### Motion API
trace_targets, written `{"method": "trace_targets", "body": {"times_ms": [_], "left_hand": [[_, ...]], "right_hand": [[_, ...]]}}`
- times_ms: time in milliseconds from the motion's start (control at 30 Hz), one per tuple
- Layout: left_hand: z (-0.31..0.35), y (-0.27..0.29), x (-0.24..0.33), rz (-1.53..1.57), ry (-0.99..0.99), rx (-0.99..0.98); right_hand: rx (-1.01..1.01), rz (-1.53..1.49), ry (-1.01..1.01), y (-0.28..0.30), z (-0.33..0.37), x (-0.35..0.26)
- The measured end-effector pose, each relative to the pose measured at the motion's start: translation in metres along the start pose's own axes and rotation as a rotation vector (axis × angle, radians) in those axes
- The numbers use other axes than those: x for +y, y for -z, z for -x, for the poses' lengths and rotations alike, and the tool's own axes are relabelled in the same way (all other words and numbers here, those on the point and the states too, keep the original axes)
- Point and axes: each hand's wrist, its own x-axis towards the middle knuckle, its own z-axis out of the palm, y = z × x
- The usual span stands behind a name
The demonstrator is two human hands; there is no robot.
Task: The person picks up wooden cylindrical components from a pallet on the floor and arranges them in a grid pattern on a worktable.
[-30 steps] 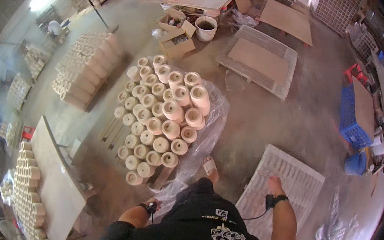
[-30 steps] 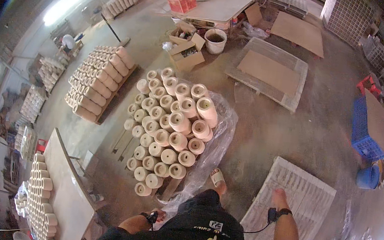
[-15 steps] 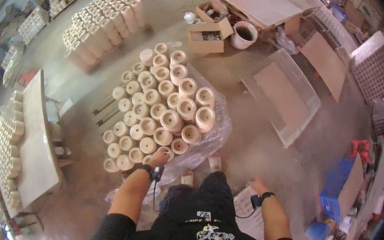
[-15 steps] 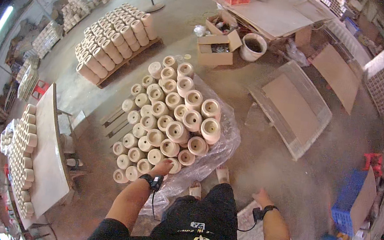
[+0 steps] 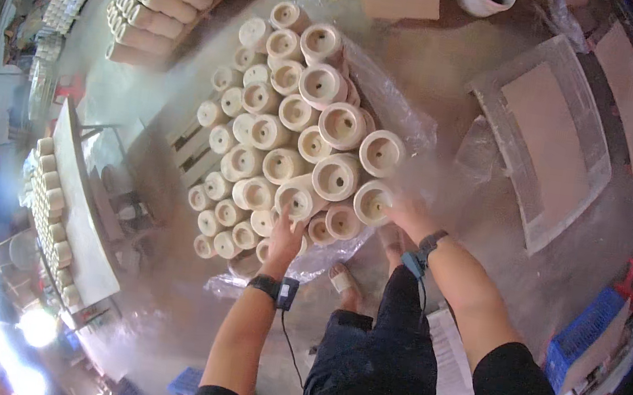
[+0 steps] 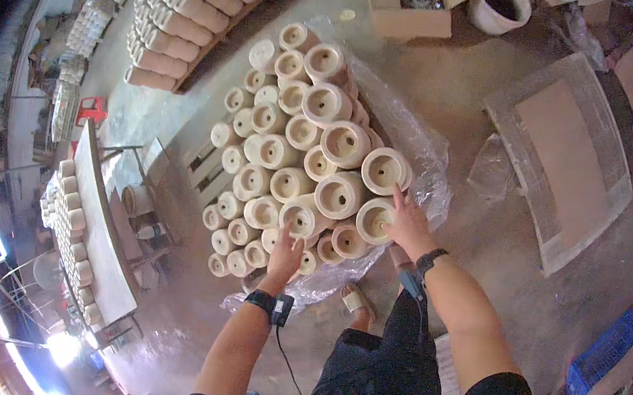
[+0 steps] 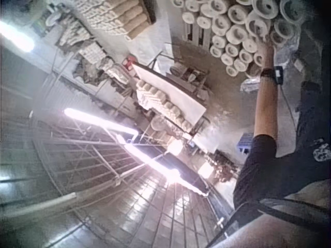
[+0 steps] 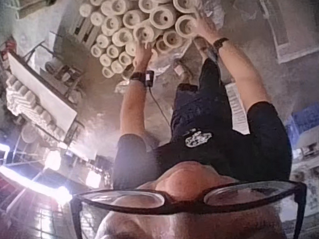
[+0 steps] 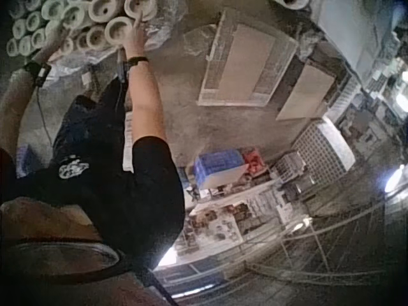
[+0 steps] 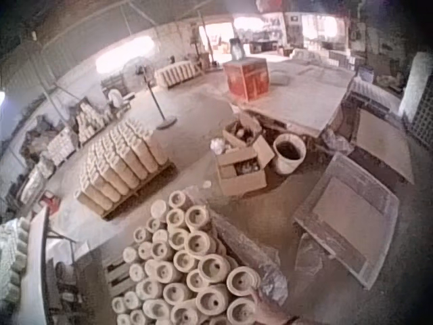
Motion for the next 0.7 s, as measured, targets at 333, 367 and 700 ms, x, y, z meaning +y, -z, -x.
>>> {"method": "trace_targets", "body": {"times_ms": [333,367,700], "left_hand": [[-0.053,-0.047,0.054,-0.222,0.153,0.123],[-0.057,-0.048,0.061,-0.236,0.174,0.102],[-0.076,-0.049,0.082,-0.204,0.414,0.025]], "right_hand": [[-0.164,0.101,0.004,-0.003,-0.032,-0.007],[-0.167,0.116,0.0,0.0,-0.032,-0.003],[-0.26,-0.038,-0.128,0.019,-0.032,0.005]]}}
